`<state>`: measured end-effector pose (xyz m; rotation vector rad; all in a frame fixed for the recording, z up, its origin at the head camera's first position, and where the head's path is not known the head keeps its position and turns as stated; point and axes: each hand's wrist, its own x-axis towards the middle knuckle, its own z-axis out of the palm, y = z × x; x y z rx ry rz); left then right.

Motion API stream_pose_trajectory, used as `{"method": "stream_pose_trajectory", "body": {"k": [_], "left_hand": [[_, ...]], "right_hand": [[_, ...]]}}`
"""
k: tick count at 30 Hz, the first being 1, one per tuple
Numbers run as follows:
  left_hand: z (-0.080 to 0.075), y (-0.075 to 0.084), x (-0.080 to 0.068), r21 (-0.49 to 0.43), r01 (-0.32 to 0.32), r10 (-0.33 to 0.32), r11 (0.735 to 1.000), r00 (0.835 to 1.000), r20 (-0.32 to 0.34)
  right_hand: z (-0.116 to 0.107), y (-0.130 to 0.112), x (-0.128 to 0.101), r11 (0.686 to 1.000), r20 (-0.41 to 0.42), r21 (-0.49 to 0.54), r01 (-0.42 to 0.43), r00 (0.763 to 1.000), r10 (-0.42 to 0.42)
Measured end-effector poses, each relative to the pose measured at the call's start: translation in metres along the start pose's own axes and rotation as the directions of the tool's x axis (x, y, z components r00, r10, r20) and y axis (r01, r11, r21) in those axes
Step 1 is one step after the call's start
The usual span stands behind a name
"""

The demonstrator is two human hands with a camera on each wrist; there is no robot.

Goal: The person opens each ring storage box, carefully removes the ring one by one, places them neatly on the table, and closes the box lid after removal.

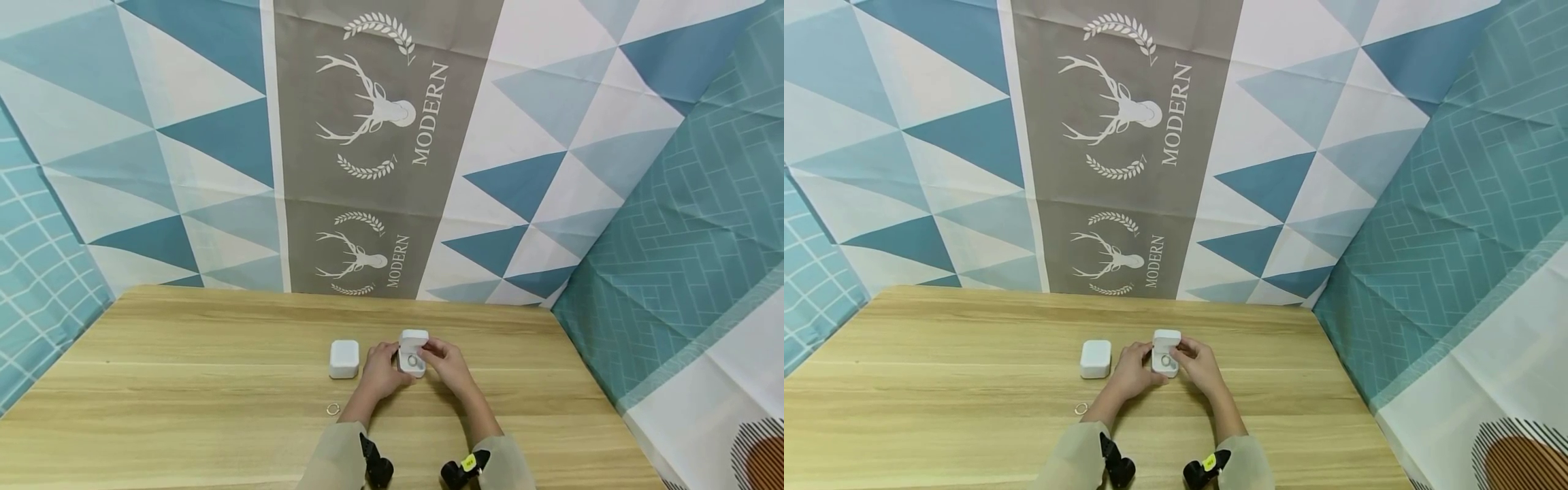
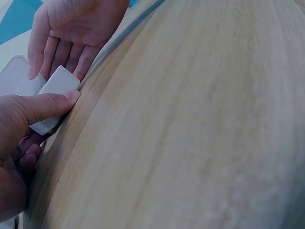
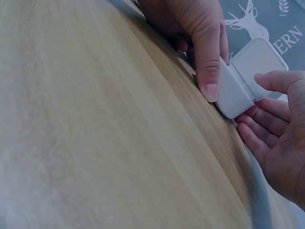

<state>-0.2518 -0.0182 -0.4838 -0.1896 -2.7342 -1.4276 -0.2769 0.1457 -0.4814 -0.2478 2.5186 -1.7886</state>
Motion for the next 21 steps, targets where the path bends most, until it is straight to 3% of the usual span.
{"method": "stream_pose_trajectory", "body": {"k": [12,17,21], "left_hand": [[0.001,-0.001,0.0,0.001,-0.001,0.001,1.0,1.0,0.007],[0.002,-0.001,0.001,-0.002,0.004,-0.004,1.0,1.0,0.005],[0.001,-0.002,0.001,-0.007,0.013,-0.013,1.0,1.0,0.001]], "right_hand": [[-0.002,-0.006,-0.004,0.998,-0.056,-0.049,0.034,0.998,-0.037],[-0.004,-0.027,-0.012,0.999,-0.093,-0.043,0.023,0.995,-0.027],[-0.006,-0.021,-0.008,1.0,-0.119,-0.02,0.017,0.993,-0.019]]}}
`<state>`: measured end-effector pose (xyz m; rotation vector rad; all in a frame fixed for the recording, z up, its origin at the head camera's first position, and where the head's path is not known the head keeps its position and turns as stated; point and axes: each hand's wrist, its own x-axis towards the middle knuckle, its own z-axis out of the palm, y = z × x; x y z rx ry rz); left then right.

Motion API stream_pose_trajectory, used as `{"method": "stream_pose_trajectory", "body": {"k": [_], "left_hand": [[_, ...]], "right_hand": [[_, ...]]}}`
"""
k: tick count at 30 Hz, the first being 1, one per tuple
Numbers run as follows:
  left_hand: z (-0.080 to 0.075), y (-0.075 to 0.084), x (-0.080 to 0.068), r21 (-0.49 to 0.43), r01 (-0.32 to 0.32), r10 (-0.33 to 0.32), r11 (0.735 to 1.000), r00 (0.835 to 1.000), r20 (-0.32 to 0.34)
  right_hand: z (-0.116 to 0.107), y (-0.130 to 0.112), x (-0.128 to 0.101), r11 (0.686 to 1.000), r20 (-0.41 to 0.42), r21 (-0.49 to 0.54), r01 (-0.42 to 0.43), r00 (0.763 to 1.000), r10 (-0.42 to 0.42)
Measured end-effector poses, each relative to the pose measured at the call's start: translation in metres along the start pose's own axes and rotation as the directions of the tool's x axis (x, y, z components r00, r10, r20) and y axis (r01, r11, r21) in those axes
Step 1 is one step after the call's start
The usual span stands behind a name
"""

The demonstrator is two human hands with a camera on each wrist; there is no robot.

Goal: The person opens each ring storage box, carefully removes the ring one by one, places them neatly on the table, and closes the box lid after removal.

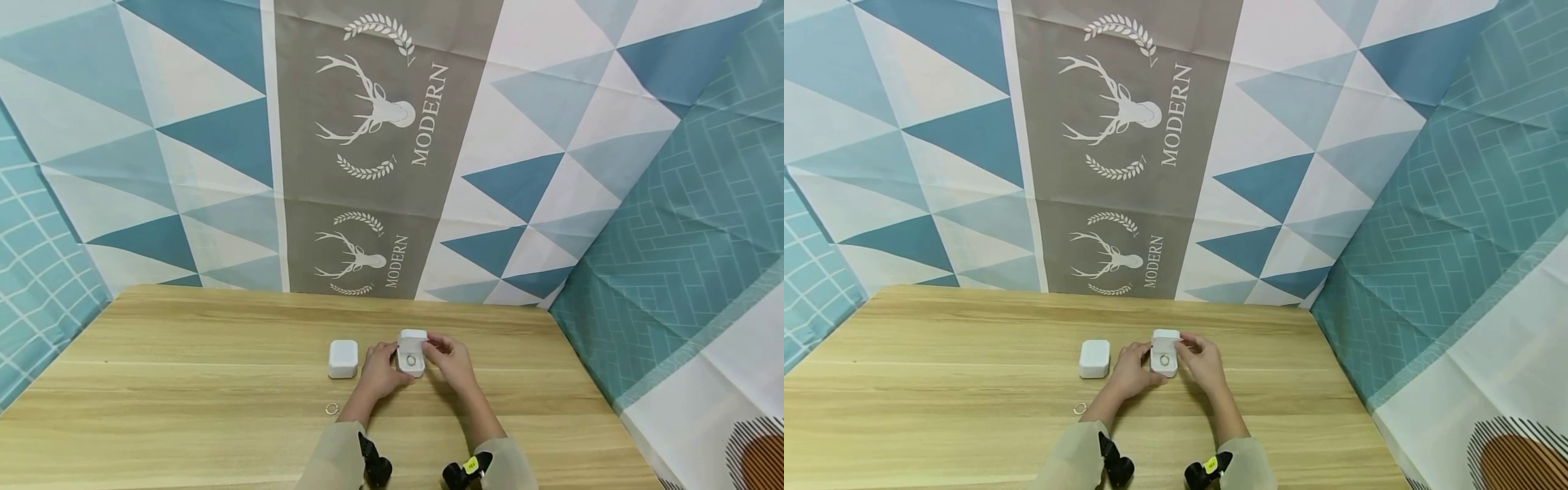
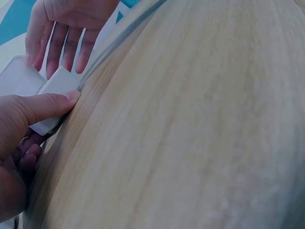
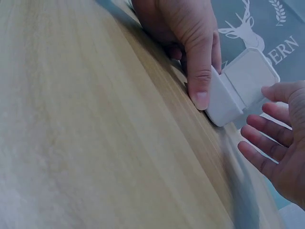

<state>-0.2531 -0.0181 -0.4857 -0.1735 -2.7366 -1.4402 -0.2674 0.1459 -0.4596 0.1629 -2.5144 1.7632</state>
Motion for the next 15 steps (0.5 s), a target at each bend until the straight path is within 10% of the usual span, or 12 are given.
{"method": "stream_pose_trajectory", "body": {"k": [15], "left_hand": [[-0.0006,-0.0006,0.0001,0.0,-0.008,0.008,1.0,1.0,-0.003]], "right_hand": [[-0.0051,0.0063,0.0013,1.0,-0.095,-0.016,-0.006,0.996,0.004]]}}
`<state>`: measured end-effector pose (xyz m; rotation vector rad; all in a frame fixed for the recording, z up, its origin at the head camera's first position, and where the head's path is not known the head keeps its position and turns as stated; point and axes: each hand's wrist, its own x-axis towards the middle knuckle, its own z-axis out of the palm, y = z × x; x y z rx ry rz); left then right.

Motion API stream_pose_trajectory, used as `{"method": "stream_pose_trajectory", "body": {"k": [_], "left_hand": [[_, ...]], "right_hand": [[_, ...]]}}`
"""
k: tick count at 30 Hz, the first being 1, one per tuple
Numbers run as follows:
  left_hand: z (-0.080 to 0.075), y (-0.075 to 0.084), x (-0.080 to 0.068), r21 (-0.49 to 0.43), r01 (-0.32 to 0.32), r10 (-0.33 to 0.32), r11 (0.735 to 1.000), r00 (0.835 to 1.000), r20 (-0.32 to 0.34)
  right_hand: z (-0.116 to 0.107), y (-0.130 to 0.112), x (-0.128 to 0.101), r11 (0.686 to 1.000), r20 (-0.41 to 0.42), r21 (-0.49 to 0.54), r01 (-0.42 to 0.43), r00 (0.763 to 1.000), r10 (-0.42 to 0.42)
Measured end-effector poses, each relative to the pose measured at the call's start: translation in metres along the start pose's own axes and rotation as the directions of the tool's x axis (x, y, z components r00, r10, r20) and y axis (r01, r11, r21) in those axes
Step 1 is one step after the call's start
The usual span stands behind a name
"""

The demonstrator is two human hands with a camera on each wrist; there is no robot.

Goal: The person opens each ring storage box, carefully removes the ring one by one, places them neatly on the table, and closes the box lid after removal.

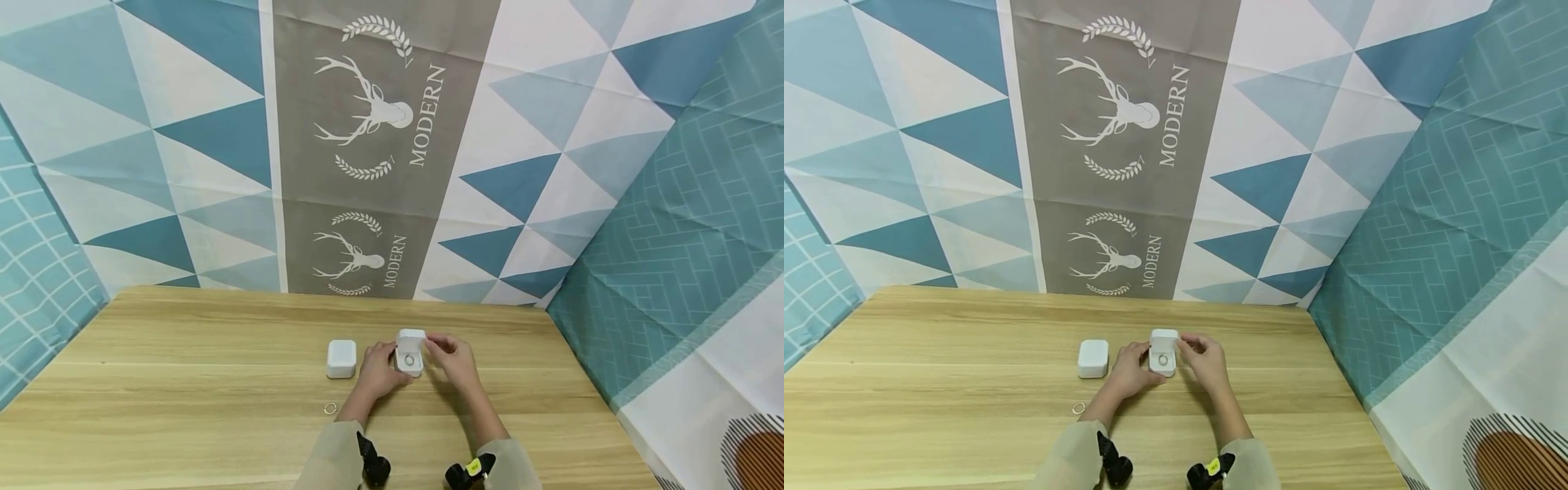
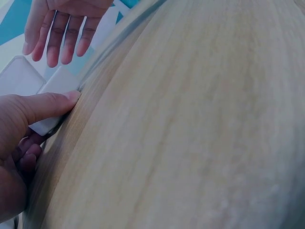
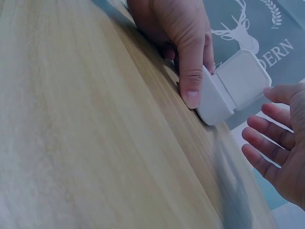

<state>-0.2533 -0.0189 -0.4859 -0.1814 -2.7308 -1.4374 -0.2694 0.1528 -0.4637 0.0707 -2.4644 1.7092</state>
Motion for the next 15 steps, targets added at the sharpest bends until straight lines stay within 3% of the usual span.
{"method": "stream_pose_trajectory", "body": {"k": [15], "left_hand": [[-0.0011,0.0012,-0.0015,0.011,-0.006,0.006,1.0,1.0,-0.003]], "right_hand": [[-0.0039,-0.0046,-0.0035,0.998,0.0,-0.063,0.009,1.0,-0.009]]}}
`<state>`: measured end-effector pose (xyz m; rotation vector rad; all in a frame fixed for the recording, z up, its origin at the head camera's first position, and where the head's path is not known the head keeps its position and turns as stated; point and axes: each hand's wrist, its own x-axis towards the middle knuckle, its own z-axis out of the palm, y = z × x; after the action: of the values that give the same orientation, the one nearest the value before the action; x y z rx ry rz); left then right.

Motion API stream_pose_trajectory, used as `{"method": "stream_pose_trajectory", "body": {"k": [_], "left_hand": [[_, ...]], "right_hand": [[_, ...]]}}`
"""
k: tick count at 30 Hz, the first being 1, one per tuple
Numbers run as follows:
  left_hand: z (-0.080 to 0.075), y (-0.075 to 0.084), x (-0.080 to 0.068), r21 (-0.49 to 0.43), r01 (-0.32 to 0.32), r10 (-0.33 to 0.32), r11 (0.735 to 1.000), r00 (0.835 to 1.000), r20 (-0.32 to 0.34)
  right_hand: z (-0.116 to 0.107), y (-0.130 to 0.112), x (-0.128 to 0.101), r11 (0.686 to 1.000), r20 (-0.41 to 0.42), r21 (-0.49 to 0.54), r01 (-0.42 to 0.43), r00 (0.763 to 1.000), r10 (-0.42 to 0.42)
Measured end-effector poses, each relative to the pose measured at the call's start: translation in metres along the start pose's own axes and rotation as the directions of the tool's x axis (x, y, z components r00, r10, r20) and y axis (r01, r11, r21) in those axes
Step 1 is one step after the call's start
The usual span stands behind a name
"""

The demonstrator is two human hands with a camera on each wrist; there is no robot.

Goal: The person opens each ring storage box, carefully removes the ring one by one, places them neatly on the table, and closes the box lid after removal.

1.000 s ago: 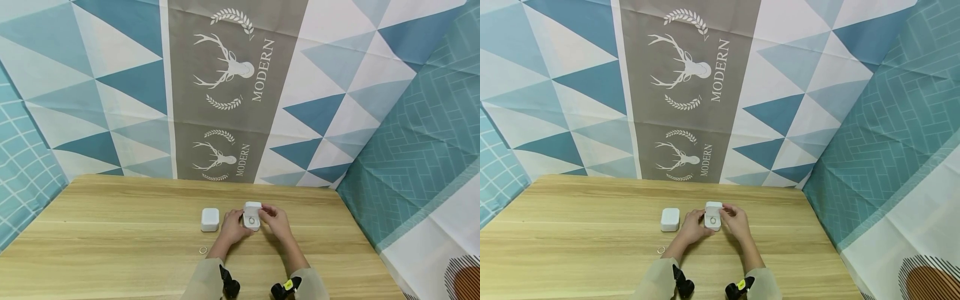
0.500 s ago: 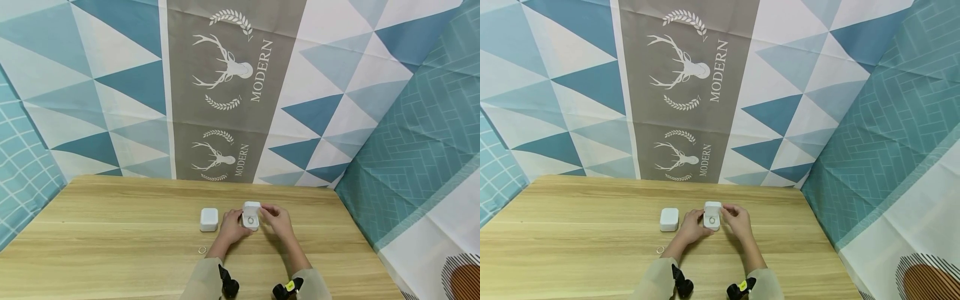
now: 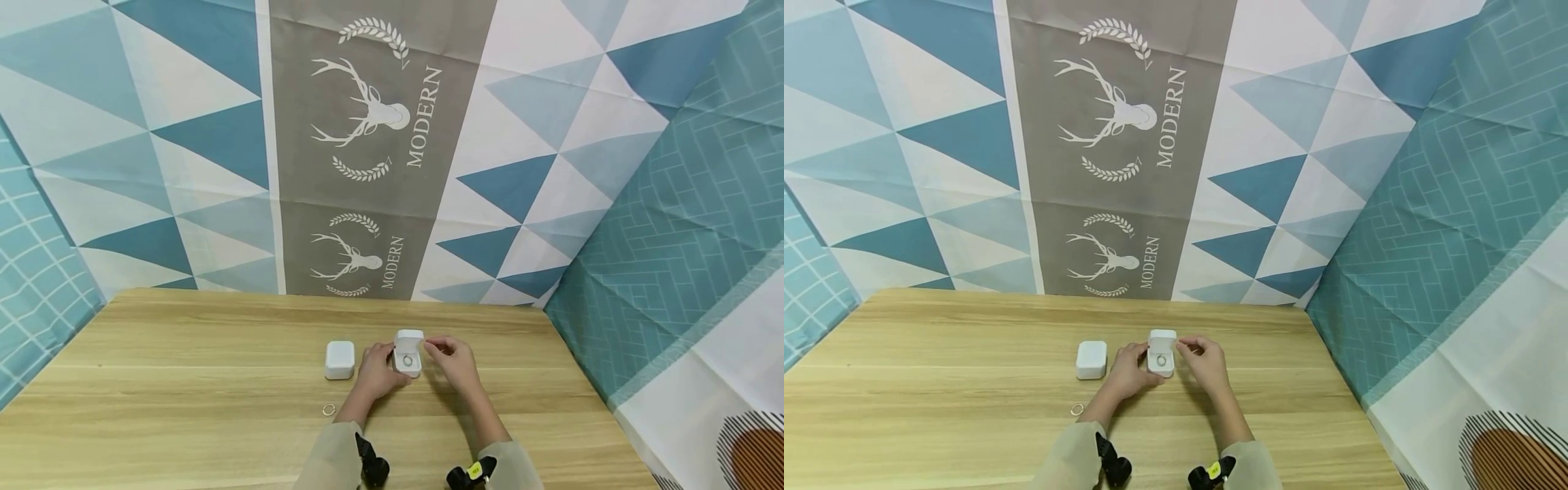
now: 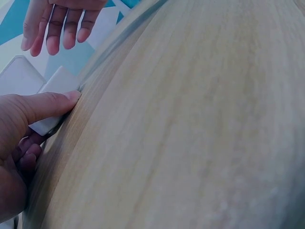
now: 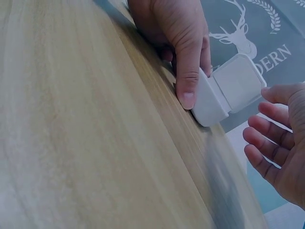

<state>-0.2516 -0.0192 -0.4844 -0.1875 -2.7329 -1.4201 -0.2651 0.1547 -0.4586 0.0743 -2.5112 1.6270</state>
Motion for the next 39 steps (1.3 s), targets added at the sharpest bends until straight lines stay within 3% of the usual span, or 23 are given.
{"method": "stream_pose_trajectory", "body": {"k": [23,39], "left_hand": [[0.0003,-0.0004,0.0001,-0.001,-0.009,0.009,1.0,1.0,-0.009],[0.0002,-0.0008,0.0003,0.008,-0.021,0.021,1.0,1.0,-0.012]], "right_hand": [[0.0016,0.0003,-0.0084,0.997,0.039,-0.047,0.066,0.997,-0.064],[0.0061,0.0018,-0.0083,0.993,0.065,-0.096,0.068,0.996,-0.062]]}}
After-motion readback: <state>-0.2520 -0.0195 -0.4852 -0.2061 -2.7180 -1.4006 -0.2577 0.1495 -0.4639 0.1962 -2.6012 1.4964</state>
